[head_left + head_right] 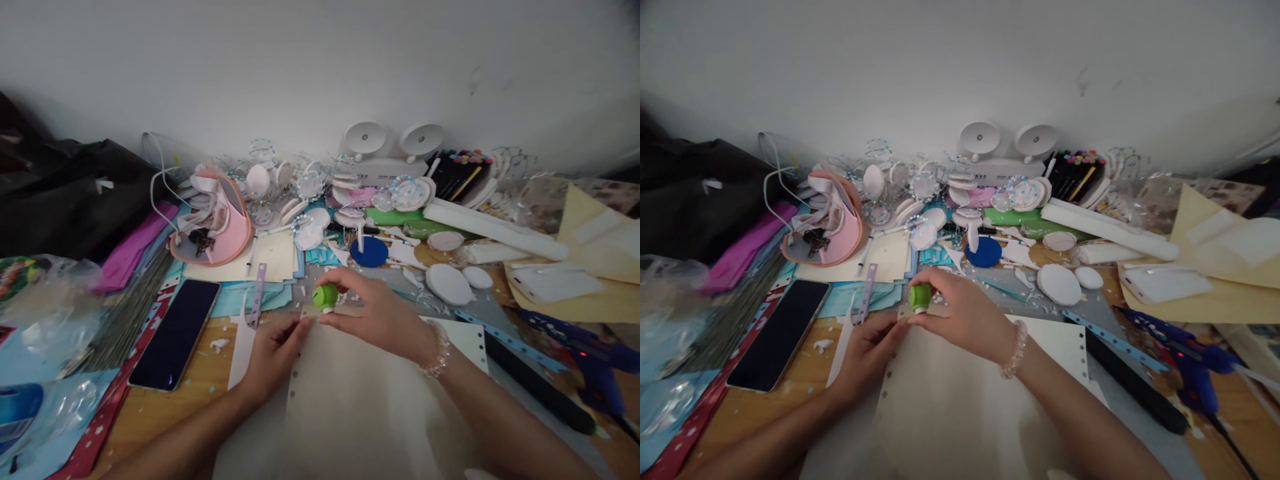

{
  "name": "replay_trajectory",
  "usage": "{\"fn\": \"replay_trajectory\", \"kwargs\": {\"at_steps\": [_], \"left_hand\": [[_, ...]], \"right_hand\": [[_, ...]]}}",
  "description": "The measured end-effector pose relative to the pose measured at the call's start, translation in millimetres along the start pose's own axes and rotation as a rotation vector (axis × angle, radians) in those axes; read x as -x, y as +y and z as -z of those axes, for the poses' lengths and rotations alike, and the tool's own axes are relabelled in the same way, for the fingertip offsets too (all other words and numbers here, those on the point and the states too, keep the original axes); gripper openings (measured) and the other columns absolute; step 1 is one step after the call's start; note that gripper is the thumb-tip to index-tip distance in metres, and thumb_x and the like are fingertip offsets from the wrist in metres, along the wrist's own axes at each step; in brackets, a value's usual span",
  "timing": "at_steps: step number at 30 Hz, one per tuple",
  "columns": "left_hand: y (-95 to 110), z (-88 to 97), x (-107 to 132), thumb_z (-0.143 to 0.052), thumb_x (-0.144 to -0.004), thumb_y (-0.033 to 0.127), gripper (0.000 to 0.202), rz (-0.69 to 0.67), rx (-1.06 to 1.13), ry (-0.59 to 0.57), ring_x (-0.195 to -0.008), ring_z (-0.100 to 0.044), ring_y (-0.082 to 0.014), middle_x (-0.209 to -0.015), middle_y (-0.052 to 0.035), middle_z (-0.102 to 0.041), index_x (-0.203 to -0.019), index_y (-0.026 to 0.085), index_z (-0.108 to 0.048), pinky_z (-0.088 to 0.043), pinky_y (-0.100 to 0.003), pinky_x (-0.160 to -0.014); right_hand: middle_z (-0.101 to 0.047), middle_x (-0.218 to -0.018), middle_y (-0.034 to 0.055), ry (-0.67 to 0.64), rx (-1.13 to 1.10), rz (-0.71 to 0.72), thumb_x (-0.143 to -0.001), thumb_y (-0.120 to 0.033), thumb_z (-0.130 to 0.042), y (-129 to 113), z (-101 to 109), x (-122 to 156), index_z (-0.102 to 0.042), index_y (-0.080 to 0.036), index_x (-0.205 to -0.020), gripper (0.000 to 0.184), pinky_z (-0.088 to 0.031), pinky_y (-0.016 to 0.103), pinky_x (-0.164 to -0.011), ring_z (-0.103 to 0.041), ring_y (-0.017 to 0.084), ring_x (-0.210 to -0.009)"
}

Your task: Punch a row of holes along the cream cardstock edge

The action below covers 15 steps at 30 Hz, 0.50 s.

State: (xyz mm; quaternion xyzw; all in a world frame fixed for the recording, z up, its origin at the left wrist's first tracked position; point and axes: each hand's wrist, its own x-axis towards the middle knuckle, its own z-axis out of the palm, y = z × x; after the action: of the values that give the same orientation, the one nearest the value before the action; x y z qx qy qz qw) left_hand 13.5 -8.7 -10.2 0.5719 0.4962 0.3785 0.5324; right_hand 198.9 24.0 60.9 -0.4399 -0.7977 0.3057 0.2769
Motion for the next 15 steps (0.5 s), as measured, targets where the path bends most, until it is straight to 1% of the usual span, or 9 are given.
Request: {"fn": "replay_trajectory", "kwargs": {"at_steps": [4, 7, 11, 15], "left_hand": [[-2.2, 0.3, -0.1, -0.051, -0.086, 0.04, 0.032, -0.021, -0.028, 0.0, -0.06, -0.044, -0.0098, -0.064, -0.0003, -0.051, -0.071, 0.013, -0.059, -0.034, -0.018, -0.052], [-1.0, 0.6, 0.0, -0.05, -0.086, 0.039, 0.031, -0.021, -0.04, -0.01, -0.06, -0.045, -0.0102, -0.064, -0.0005, -0.052, -0.072, 0.013, -0.059, -0.035, -0.018, -0.052], [1.4, 0.6, -0.5, -0.05, -0.086, 0.04, 0.032, -0.032, -0.048, -0.002, -0.06, -0.044, -0.01, -0.065, -0.0006, -0.052, -0.073, 0.013, -0.061, -0.035, -0.018, -0.052], [0.8, 0.6, -0.7, -0.05, -0.086, 0.04, 0.031, -0.019, -0.059, 0.003, -0.061, -0.045, -0.0102, -0.066, -0.0006, -0.053, -0.075, 0.013, -0.061, -0.035, -0.019, -0.053]], "right_hand": [[-0.064, -0.101, 0.0033, -0.054, 0.049, -0.008, -0.076, -0.023, -0.065, 0.9, -3.0, -3.1, -0.053, -0.02, -0.104, 0.03, -0.045, 0.029, -0.078, -0.06, 0.018, -0.092], [-0.064, -0.102, 0.0036, -0.059, 0.054, -0.011, -0.076, -0.024, -0.066, 2.9, -3.1, -3.3, -0.053, -0.019, -0.105, 0.031, -0.045, 0.027, -0.077, -0.06, 0.018, -0.093], [-0.064, -0.102, 0.0035, -0.066, 0.058, 0.028, -0.077, -0.025, -0.066, 3.6, -2.4, -2.9, -0.052, -0.019, -0.105, 0.032, -0.045, 0.027, -0.078, -0.06, 0.018, -0.093], [-0.064, -0.103, 0.0033, -0.074, 0.069, 0.037, -0.078, -0.026, -0.065, 3.3, -0.7, -2.7, -0.052, -0.02, -0.107, 0.032, -0.044, 0.028, -0.079, -0.06, 0.018, -0.094]]}}
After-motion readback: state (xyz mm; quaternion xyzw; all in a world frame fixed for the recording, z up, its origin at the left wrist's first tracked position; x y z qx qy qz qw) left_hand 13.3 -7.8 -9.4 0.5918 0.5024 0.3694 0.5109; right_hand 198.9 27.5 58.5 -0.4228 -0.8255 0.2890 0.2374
